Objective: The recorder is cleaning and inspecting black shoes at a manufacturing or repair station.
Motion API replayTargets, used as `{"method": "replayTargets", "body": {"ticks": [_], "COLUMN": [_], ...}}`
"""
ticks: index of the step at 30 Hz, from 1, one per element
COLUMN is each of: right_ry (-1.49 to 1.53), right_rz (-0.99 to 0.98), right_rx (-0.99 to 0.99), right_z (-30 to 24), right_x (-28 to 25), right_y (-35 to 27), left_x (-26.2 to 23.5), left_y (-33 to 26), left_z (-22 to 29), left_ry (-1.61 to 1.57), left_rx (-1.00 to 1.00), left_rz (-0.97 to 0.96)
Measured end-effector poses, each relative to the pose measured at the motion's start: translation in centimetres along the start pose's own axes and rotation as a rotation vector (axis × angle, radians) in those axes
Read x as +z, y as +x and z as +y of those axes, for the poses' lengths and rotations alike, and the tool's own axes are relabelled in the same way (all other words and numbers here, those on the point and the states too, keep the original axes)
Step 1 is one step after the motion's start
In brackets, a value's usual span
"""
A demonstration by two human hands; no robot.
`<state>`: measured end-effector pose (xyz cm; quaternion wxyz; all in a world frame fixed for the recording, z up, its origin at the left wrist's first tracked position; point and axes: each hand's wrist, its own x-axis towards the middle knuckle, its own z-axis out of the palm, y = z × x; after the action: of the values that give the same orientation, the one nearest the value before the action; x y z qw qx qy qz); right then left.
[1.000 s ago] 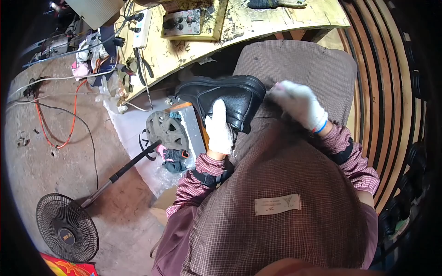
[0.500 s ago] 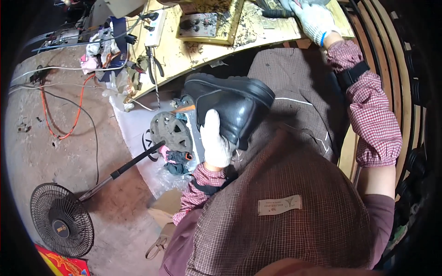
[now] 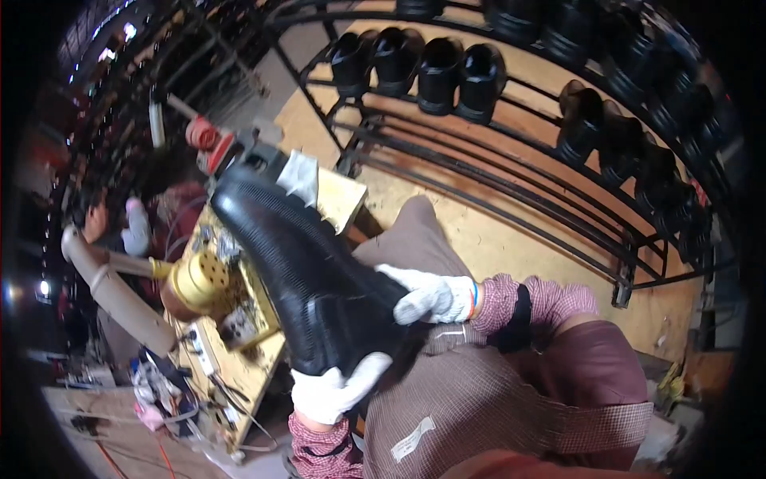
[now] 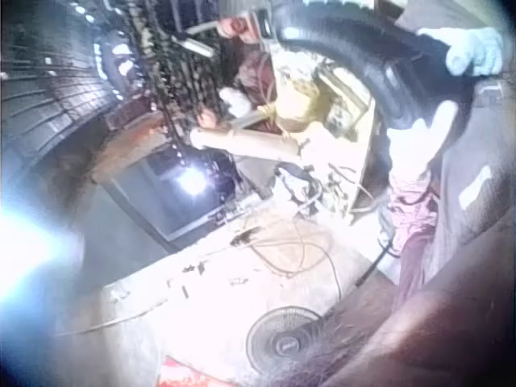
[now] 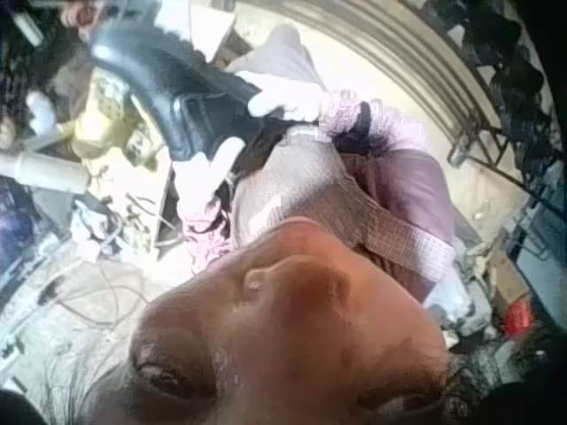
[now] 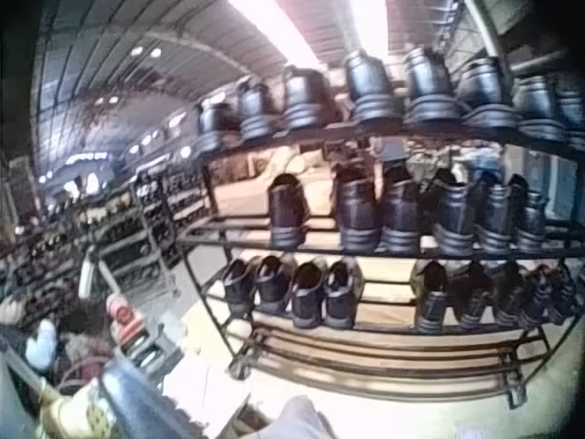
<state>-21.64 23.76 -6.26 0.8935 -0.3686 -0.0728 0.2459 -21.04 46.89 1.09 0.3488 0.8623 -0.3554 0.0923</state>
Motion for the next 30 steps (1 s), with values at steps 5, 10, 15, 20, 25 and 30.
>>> {"method": "replayTargets", "body": {"ticks": [5,10,15,20,25,30], "right_ry": [0.378,0.307,0.513,0.771,0.789,-0.795], "right_rz": [-0.294,0.315,0.553,0.309,0.668,1.014], "right_rx": [-0.505,-0.574,-0.733,-1.05,-0.797,-0.687], "right_z": [1.6,-1.5,-3.1,-10.8,-7.4,-12.9], "right_x": [-8.1,-8.3,-12.8,-19.4,-16.9,-13.8], "right_y": [-3.0,-7.8,-7.5,-8.1,-6.7,-3.5], "left_x": [-1.8,-0.2,-2.7,-2.3,0.0,1.0], "left_y": [5.4,2.2,-1.0,-3.3,-5.8,-5.7], "left_z": [5.0,-0.1,1.2,-0.1,-2.9,-3.4], "left_ry": [-0.101,-0.105,-0.089,-0.15,-0.242,-0.385], "left_rx": [0.397,0.21,-0.355,-0.434,-0.528,-0.711], "left_rz": [-0.153,-0.215,-0.411,-0.309,-0.181,-0.095]}}
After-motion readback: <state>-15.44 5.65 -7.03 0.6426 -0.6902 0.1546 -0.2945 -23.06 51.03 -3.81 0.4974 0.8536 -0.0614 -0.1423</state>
